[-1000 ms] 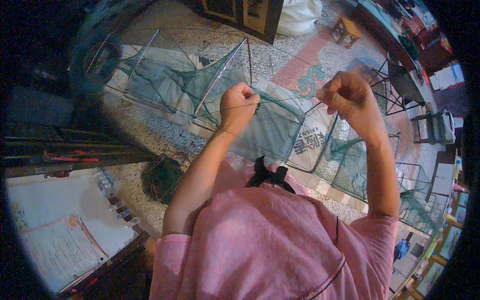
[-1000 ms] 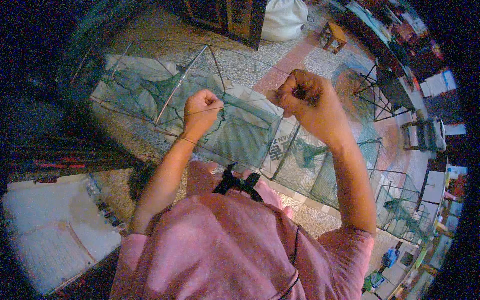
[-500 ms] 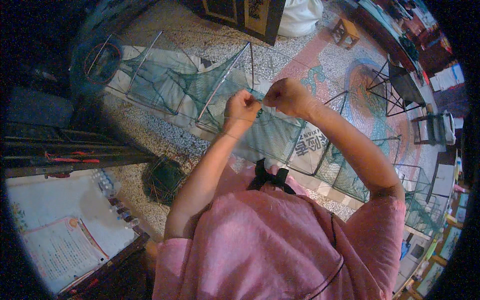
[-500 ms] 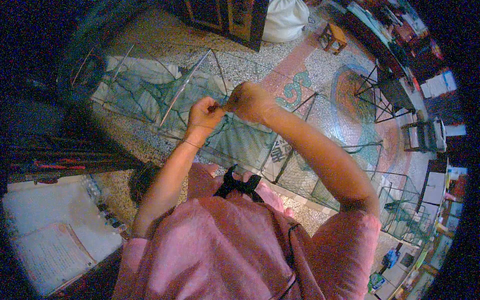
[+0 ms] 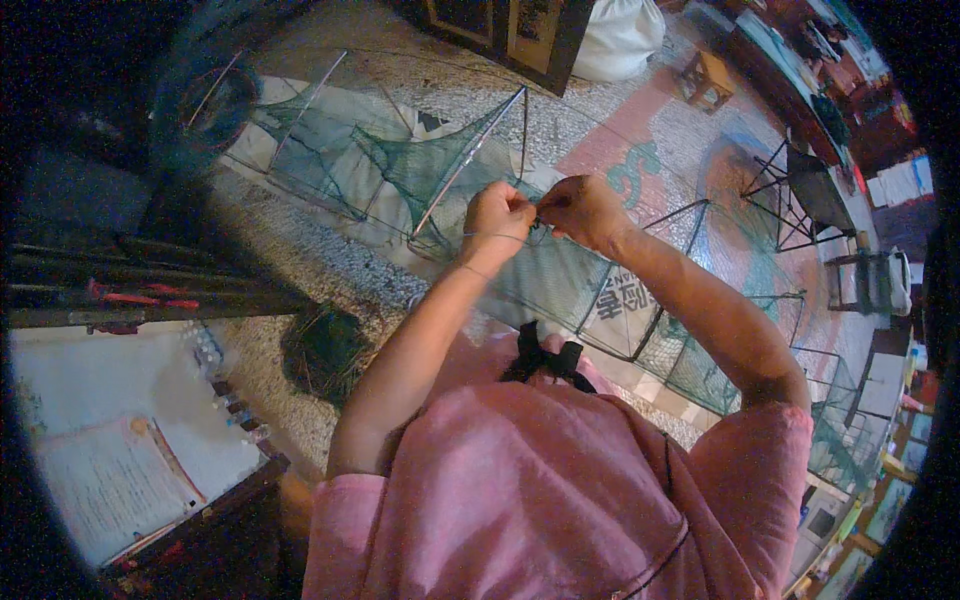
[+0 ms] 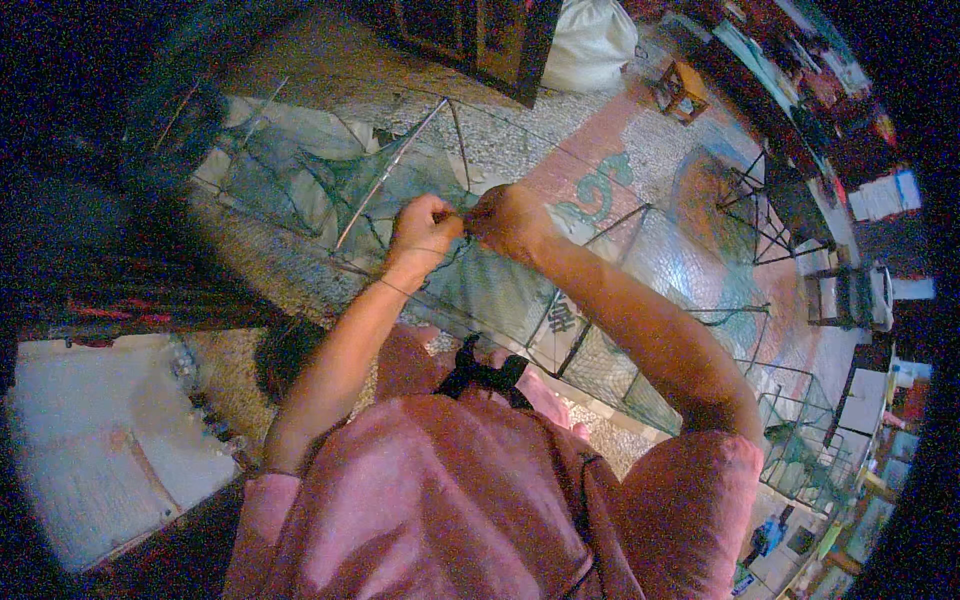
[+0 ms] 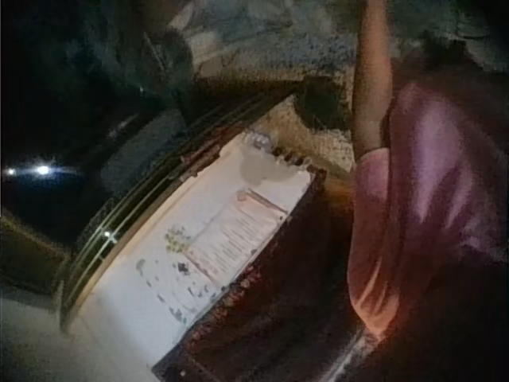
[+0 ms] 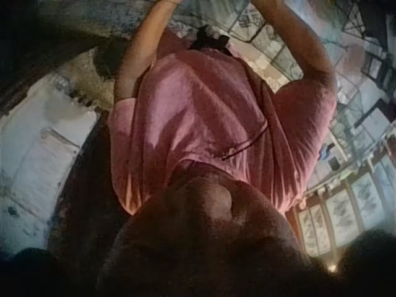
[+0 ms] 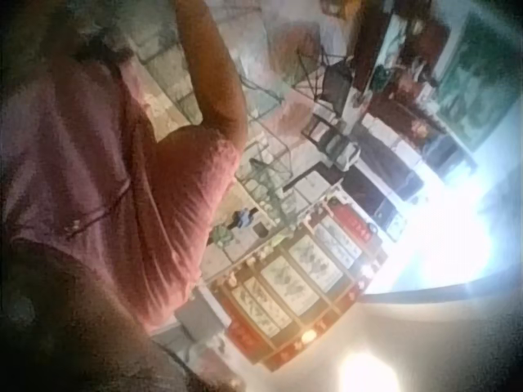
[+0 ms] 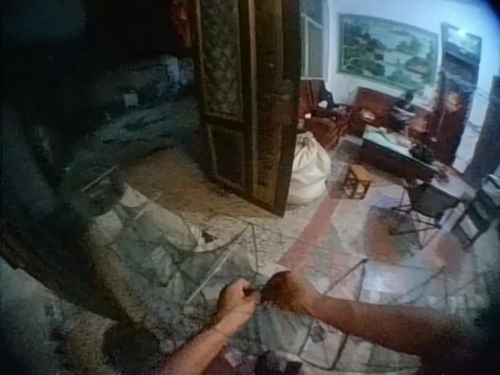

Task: The person repairs a long green mesh fishing net by hand and with scissors, tying individual segments of the net together with fine string.

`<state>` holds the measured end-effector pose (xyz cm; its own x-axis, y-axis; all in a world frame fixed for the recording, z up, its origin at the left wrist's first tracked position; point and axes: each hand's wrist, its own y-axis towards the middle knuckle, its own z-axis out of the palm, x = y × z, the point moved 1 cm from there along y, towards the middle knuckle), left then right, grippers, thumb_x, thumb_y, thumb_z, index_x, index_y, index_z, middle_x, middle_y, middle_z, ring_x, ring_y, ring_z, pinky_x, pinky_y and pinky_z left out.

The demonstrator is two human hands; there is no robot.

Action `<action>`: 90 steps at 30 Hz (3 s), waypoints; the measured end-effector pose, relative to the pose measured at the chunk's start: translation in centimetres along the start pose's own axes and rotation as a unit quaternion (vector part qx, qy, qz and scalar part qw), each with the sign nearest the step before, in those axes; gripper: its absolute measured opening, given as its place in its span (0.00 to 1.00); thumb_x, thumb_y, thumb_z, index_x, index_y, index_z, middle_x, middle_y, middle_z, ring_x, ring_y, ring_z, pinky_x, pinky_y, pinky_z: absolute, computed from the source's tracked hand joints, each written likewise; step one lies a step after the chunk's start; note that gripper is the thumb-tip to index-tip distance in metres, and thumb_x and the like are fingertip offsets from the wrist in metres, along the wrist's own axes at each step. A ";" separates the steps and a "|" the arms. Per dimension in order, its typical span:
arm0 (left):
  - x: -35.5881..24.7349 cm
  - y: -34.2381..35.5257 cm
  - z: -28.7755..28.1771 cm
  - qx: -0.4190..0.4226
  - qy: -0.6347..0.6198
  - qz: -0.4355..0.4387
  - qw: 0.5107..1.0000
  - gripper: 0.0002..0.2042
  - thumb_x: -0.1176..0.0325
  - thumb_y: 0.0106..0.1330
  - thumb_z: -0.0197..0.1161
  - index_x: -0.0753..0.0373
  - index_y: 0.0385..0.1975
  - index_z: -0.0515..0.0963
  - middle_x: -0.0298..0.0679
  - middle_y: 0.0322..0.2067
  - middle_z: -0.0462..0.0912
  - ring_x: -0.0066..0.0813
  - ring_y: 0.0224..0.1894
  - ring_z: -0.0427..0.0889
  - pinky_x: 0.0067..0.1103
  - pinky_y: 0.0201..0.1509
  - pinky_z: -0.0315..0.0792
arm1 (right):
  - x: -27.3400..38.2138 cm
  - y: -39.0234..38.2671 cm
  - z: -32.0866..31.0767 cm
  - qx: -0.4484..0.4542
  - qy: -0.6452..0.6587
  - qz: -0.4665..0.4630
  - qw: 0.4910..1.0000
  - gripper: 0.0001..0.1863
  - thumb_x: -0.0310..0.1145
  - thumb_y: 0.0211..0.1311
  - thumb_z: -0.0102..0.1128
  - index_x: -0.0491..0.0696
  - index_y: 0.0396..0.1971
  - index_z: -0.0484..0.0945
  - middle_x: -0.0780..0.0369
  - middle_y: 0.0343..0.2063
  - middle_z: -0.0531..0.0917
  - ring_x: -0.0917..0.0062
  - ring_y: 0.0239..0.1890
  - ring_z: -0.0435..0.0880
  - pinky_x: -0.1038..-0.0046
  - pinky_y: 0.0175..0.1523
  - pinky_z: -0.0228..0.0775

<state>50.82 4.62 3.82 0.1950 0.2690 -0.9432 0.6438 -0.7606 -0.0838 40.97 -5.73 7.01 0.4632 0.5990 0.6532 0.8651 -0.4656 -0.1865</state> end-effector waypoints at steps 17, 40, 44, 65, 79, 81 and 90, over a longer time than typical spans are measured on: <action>1.1 -0.8 -0.6 0.027 -0.035 0.114 0.992 0.08 0.81 0.46 0.52 0.65 0.28 0.71 0.39 0.25 0.76 0.26 0.26 0.75 0.18 0.31 0.68 | 0.0 1.1 1.8 -0.031 0.003 -0.106 0.994 0.12 0.40 0.47 0.51 0.46 0.19 0.76 0.55 0.17 0.76 0.61 0.25 0.76 0.68 0.32 0.68; 1.2 -1.4 0.0 0.012 -0.304 0.132 0.944 0.07 0.75 0.56 0.52 0.63 0.33 0.67 0.33 0.26 0.71 0.18 0.26 0.70 0.14 0.26 0.66 | 2.9 2.1 -1.0 -0.084 0.324 -0.138 0.932 0.05 0.30 0.55 0.49 0.45 0.26 0.66 0.63 0.22 0.74 0.77 0.20 0.73 0.76 0.26 0.65; -0.3 -1.2 -1.3 0.071 -0.238 0.090 0.964 0.08 0.70 0.57 0.53 0.60 0.36 0.69 0.32 0.26 0.74 0.21 0.24 0.75 0.13 0.22 0.67 | 6.4 1.0 -2.7 -0.039 0.426 -0.111 0.897 0.05 0.30 0.57 0.47 0.44 0.27 0.66 0.65 0.21 0.73 0.83 0.22 0.71 0.81 0.27 0.66; -0.6 -1.9 -1.2 -0.040 -0.067 0.204 0.976 0.02 0.76 0.58 0.47 0.63 0.29 0.67 0.35 0.24 0.72 0.22 0.26 0.71 0.17 0.30 0.66 | 5.0 -2.4 -3.5 0.158 0.022 -0.023 0.987 0.08 0.33 0.49 0.53 0.43 0.25 0.73 0.63 0.17 0.76 0.79 0.19 0.74 0.77 0.25 0.67; 0.3 -1.5 -1.7 -0.103 -0.001 0.250 0.963 0.07 0.81 0.53 0.44 0.64 0.29 0.67 0.38 0.25 0.70 0.27 0.30 0.70 0.20 0.34 0.65 | 4.3 -0.9 -0.7 0.100 0.120 -0.092 0.983 0.10 0.29 0.43 0.56 0.46 0.29 0.75 0.57 0.24 0.78 0.73 0.27 0.78 0.74 0.34 0.69; 0.4 -1.4 -2.0 -0.093 0.025 0.258 0.961 0.06 0.80 0.53 0.45 0.64 0.30 0.67 0.38 0.25 0.69 0.28 0.30 0.70 0.20 0.34 0.66 | 4.4 -0.7 -0.2 0.097 0.038 -0.125 0.987 0.09 0.32 0.44 0.56 0.48 0.29 0.75 0.54 0.24 0.78 0.69 0.28 0.78 0.72 0.34 0.69; 1.2 -3.1 -2.2 -0.109 0.061 0.182 0.975 0.04 0.79 0.54 0.46 0.65 0.29 0.64 0.47 0.27 0.69 0.48 0.31 0.69 0.32 0.32 0.64 | 6.9 -1.0 0.2 -0.201 -0.277 -0.272 0.900 0.04 0.30 0.46 0.53 0.49 0.25 0.71 0.59 0.23 0.74 0.64 0.23 0.75 0.66 0.29 0.67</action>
<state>50.69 8.59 3.67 0.5183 0.0828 -0.8512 0.6547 -0.6787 0.3326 43.30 -0.96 11.54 0.1140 0.9901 0.0815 0.9047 -0.1374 0.4034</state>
